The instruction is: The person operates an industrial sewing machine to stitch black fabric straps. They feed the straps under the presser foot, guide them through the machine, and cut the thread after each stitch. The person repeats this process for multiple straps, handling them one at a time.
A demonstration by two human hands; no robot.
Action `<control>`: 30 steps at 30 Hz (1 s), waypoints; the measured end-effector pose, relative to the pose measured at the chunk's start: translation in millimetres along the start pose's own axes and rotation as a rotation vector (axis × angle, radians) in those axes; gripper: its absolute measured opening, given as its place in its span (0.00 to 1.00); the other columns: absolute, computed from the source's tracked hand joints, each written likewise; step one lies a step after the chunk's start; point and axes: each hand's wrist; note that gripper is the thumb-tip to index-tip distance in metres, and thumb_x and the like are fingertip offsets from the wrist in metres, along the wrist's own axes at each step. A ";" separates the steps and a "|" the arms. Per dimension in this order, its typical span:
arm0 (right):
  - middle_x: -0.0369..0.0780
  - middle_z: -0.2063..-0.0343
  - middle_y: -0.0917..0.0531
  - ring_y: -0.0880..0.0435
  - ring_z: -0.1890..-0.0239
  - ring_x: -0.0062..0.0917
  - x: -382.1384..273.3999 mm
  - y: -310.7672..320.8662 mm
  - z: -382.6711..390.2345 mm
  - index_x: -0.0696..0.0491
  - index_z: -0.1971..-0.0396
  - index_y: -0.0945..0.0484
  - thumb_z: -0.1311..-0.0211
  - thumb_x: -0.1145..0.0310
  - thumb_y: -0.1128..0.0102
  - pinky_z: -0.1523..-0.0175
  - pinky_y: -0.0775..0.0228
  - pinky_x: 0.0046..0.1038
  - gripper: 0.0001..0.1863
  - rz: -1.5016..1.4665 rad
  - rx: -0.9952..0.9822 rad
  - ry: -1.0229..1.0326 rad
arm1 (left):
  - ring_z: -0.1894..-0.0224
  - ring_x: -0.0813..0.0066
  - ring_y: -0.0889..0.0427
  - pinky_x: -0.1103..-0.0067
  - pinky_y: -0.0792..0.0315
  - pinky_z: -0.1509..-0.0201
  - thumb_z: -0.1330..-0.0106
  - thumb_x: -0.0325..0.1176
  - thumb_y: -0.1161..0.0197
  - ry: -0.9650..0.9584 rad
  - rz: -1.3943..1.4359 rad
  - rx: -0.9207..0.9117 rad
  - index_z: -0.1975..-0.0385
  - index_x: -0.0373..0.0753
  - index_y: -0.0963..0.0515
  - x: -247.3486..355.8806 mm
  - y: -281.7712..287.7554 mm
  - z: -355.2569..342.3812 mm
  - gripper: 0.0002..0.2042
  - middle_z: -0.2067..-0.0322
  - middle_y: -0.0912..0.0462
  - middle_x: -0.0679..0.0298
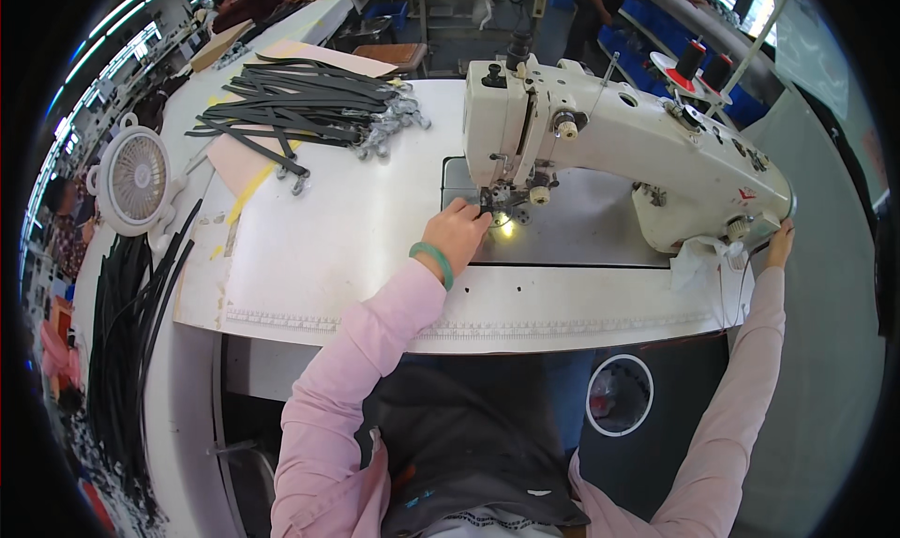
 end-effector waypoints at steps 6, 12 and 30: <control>0.43 0.56 0.25 0.26 0.55 0.29 -16.8 30.8 -35.1 0.57 0.49 0.34 0.37 0.49 0.60 0.50 0.36 0.26 0.27 0.142 -0.003 -0.002 | 0.60 0.66 0.27 0.75 0.27 0.60 0.52 0.27 0.41 0.017 0.046 0.014 0.72 0.39 0.25 5.7 -2.7 -8.7 0.07 0.69 0.24 0.63; 0.39 0.55 0.26 0.28 0.54 0.27 41.3 20.5 17.8 0.55 0.49 0.34 0.35 0.49 0.63 0.50 0.38 0.27 0.26 -0.097 0.050 0.074 | 0.60 0.66 0.27 0.76 0.27 0.60 0.53 0.26 0.41 0.019 0.015 0.013 0.69 0.39 0.24 6.2 -2.3 -9.0 0.09 0.67 0.23 0.63; 0.47 0.58 0.23 0.25 0.56 0.34 -52.6 14.0 -63.4 0.59 0.54 0.28 0.37 0.47 0.62 0.51 0.36 0.31 0.29 0.752 -0.116 0.271 | 0.62 0.68 0.27 0.76 0.31 0.61 0.49 0.28 0.47 0.223 -0.288 -0.175 0.69 0.42 0.26 -46.6 11.7 -29.9 0.08 0.71 0.26 0.64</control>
Point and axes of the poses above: each hand's wrist, its own z-axis away from the middle knuckle, its own y-axis out of the back of the hand, x = y × z
